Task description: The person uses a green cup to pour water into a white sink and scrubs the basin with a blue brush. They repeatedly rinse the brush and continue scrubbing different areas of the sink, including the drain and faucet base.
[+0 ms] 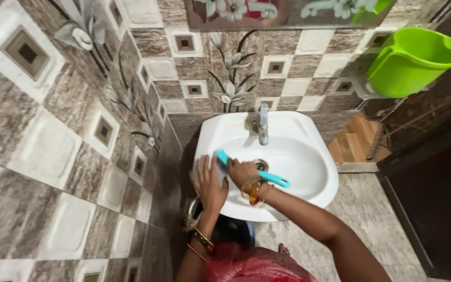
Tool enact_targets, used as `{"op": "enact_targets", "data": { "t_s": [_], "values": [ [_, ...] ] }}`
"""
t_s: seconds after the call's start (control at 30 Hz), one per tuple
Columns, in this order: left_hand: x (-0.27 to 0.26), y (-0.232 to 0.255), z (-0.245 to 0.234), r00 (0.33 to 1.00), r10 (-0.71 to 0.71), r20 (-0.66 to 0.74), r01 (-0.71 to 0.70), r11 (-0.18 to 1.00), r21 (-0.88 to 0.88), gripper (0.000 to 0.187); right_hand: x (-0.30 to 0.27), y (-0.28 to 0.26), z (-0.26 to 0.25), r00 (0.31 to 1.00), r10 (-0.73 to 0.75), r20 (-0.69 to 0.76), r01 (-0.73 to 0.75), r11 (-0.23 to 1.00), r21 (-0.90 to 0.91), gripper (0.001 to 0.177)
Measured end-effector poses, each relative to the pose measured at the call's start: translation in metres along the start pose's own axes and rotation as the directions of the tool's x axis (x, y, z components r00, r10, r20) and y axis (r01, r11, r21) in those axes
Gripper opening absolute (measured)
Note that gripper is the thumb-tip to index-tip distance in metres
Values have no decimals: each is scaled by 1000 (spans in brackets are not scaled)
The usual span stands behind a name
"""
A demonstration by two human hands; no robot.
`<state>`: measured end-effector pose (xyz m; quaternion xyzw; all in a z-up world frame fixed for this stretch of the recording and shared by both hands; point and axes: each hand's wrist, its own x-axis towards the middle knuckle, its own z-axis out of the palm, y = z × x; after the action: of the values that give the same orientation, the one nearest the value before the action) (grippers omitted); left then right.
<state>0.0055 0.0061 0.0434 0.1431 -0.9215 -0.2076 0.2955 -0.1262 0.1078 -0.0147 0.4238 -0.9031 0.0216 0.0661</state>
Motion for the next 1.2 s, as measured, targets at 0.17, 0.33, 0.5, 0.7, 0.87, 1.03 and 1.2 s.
{"op": "enact_targets", "data": {
  "t_s": [0.17,0.33,0.5,0.7,0.87,1.03,1.2],
  "values": [
    [5,27,24,816,308,489,-206,946,-251,66,-62,17,-63,980,-20,200,7,998,66,24],
    [11,68,88,469,436,768,-520,839,-158,11,-123,34,-203,990,-124,73,121,992,40,48],
    [19,114,101,720,554,417,-191,737,-648,30,-205,40,-353,831,-556,2,554,827,-98,63],
    [63,163,141,779,619,100,-427,641,-638,39,-221,85,-346,738,-666,-109,652,745,-145,54],
    [112,172,174,847,532,20,-441,723,-532,33,-211,127,-297,697,-619,-361,611,777,-153,47],
    [132,146,209,895,434,-103,-408,704,-582,22,-151,139,-261,657,-360,-662,500,866,25,40],
    [124,142,230,942,334,42,-305,899,-314,10,-110,173,-209,867,111,-485,181,838,515,53]
  ]
}}
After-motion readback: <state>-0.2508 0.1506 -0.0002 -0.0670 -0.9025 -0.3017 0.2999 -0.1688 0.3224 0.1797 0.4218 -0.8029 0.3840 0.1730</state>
